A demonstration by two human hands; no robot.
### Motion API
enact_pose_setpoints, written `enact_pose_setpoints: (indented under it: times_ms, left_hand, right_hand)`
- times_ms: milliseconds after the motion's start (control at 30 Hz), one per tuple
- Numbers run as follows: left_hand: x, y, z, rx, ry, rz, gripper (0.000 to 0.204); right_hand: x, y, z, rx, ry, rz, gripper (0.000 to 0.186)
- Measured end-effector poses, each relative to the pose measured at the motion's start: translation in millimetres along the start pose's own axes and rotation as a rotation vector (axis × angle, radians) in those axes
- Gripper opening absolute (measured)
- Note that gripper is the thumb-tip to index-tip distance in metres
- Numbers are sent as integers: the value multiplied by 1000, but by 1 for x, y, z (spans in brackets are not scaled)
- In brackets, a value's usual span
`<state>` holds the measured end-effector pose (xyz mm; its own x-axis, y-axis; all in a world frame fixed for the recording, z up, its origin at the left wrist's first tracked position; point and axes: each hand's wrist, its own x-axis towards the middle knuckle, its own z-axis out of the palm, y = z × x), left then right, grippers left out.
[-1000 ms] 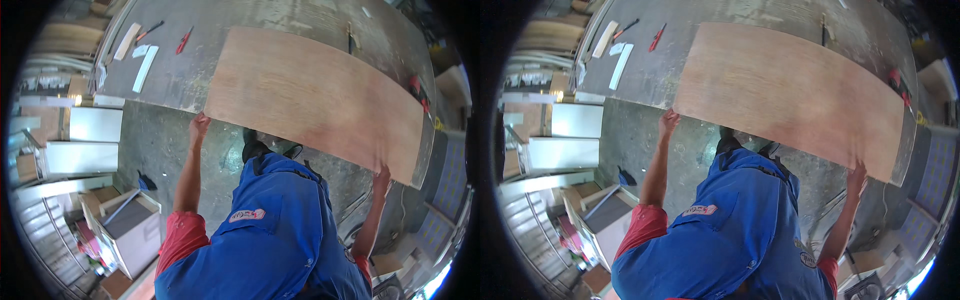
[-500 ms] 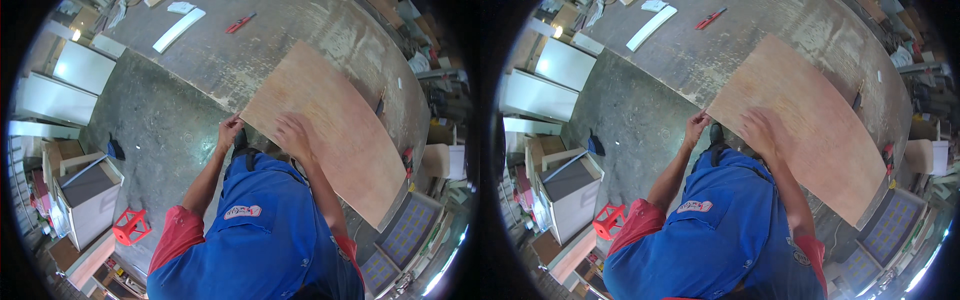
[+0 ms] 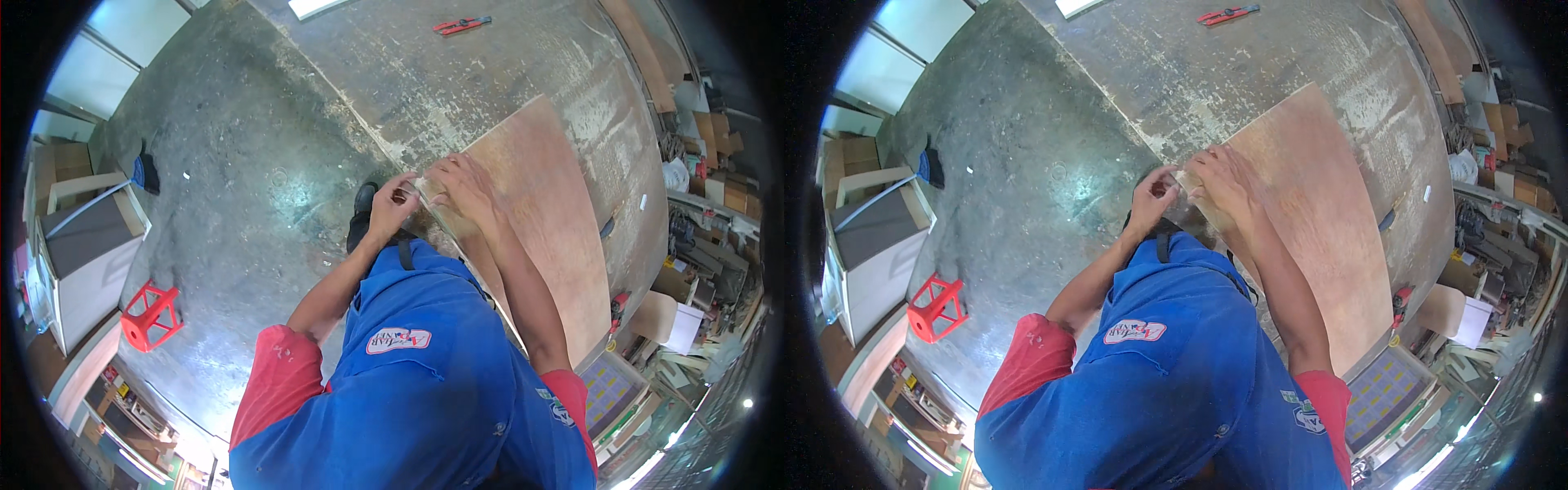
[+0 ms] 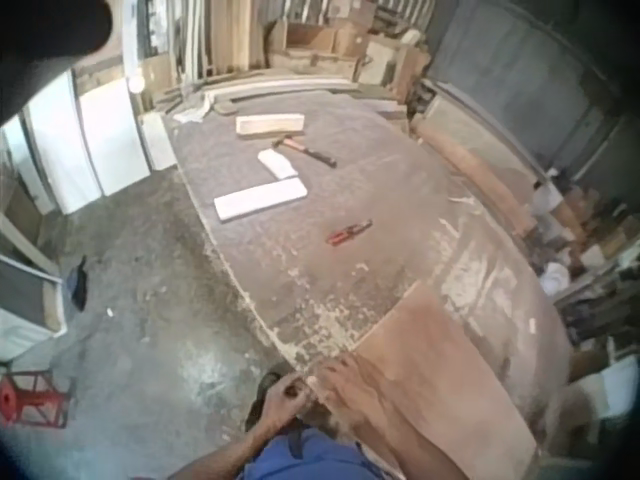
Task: The person fastens wooden boards together using a pneumatic nailer, turns and aligns the plywood panels by hand, and nails components of a wooden desk structure.
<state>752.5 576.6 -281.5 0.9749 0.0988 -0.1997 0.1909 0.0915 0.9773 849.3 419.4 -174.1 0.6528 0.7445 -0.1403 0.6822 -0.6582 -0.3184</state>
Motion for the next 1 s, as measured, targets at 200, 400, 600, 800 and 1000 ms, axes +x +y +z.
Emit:
enact_pose_setpoints:
  times_ms: [200,400,600,800,1000]
  left_hand:
    - [9,-15,20,-723,184,-517,36]
    - [15,-13,24,-1030,-298,-833,49]
    - [-4,-22,27,-1108,-190,-736,52]
    - [-1,31,24,71,332,93,38]
    - [26,10,7,557,-79,216,41]
  right_hand:
    - [-2,2,7,7,11,23,50]
    - [-6,1,5,2,-6,28,48]
    - [-4,2,12,82,16,25,50]
    - [-16,2,1,46,11,112,51]
    - [-125,22,32,79,412,324,57]
